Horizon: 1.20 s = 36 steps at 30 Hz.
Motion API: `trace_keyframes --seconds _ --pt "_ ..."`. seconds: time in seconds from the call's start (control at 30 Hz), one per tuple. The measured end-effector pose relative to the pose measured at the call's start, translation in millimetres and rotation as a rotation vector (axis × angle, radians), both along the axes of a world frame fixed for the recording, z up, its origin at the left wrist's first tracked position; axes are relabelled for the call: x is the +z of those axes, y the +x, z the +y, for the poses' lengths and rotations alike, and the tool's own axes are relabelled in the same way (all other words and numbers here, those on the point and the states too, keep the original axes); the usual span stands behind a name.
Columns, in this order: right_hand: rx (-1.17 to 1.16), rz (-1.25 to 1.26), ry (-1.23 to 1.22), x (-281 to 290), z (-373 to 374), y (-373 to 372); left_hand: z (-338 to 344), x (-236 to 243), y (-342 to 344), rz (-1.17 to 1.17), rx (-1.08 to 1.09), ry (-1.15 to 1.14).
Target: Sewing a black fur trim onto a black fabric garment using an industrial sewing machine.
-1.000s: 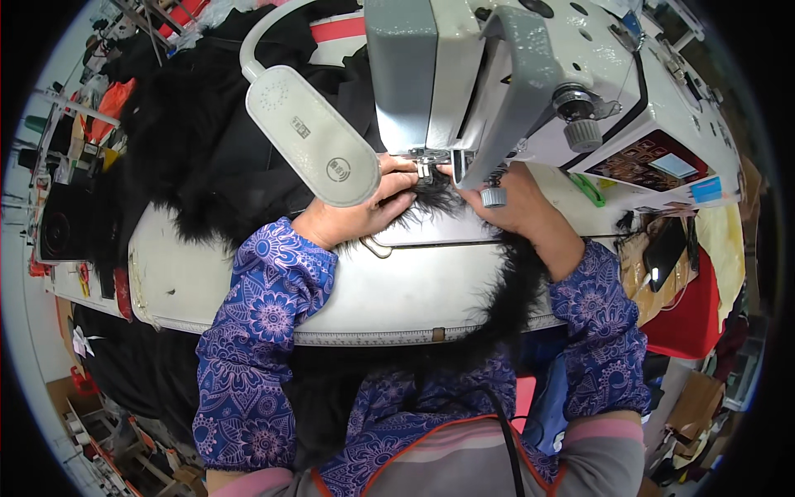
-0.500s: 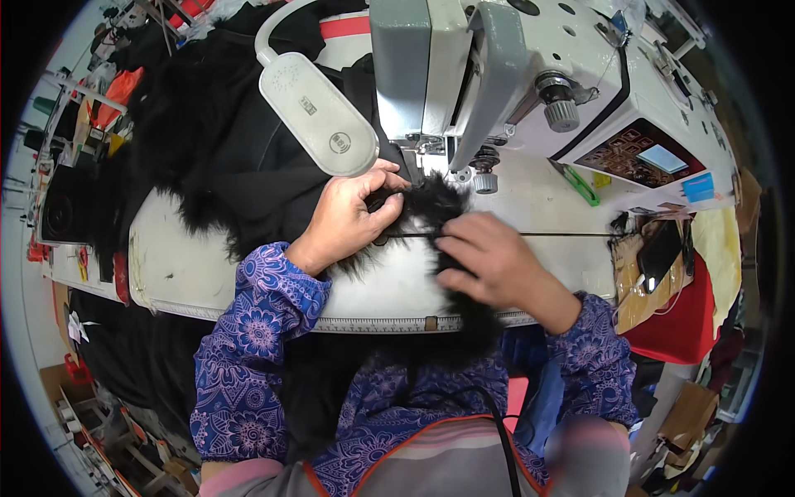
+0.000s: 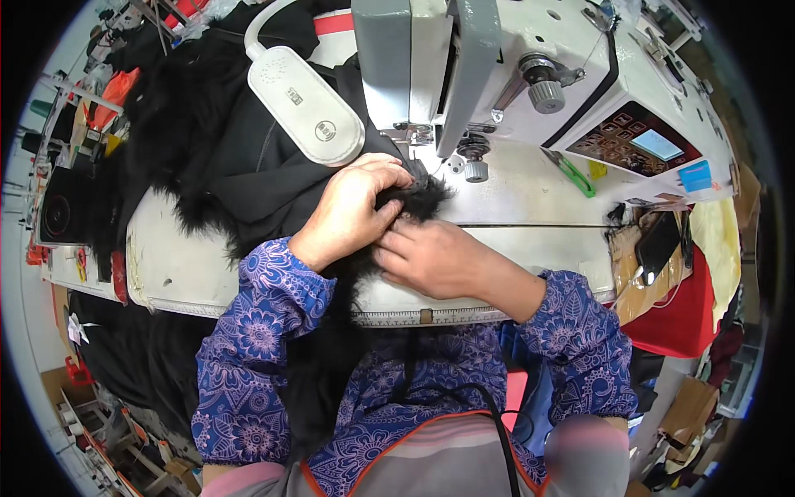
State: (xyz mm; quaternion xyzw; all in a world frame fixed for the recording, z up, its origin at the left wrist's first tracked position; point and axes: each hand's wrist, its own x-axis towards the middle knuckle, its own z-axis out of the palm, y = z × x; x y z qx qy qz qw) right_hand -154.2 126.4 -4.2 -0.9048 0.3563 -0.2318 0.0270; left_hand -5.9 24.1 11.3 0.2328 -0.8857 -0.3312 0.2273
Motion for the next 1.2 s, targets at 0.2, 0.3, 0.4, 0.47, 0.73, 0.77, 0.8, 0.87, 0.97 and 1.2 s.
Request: trace_keyframes --seconds 0.2,0.3,0.4,0.47,0.73,0.77,0.8,0.87,0.97,1.2 --pt "-0.118 -0.155 -0.162 11.4 9.1 -39.5 7.5 -3.2 1.5 0.02 -0.035 -0.153" --pt "-0.24 -0.251 -0.105 7.9 -8.7 -54.7 8.3 -3.7 4.0 0.022 -0.07 -0.161" --pt "-0.202 -0.199 -0.009 6.2 -22.0 -60.4 9.5 -4.0 8.0 -0.023 -0.094 -0.208" --pt "-0.161 -0.129 0.008 7.2 -24.4 -59.7 13.7 -4.8 13.0 -0.02 -0.052 -0.24" --pt "-0.12 -0.122 0.035 11.9 -22.7 -56.3 13.2 -11.3 24.7 0.061 -0.027 -0.37" --pt "-0.112 -0.12 0.04 11.9 -23.1 -56.0 9.9 -11.4 23.8 0.067 -0.055 -0.402" --pt "-0.139 -0.1 0.053 12.1 -23.3 -55.6 6.4 -11.2 22.5 0.079 -0.082 -0.439" --pt "-0.167 -0.082 0.067 13.9 -22.6 -56.7 -0.5 -10.7 18.7 0.061 -0.119 -0.484" --pt "-0.21 -0.006 0.062 20.0 -19.4 -64.2 -6.5 -10.1 13.7 0.054 -0.184 -0.565" --pt "-0.215 -0.049 -0.056 18.9 -23.0 -69.7 -2.6 -10.3 18.8 0.002 -0.132 -0.42"
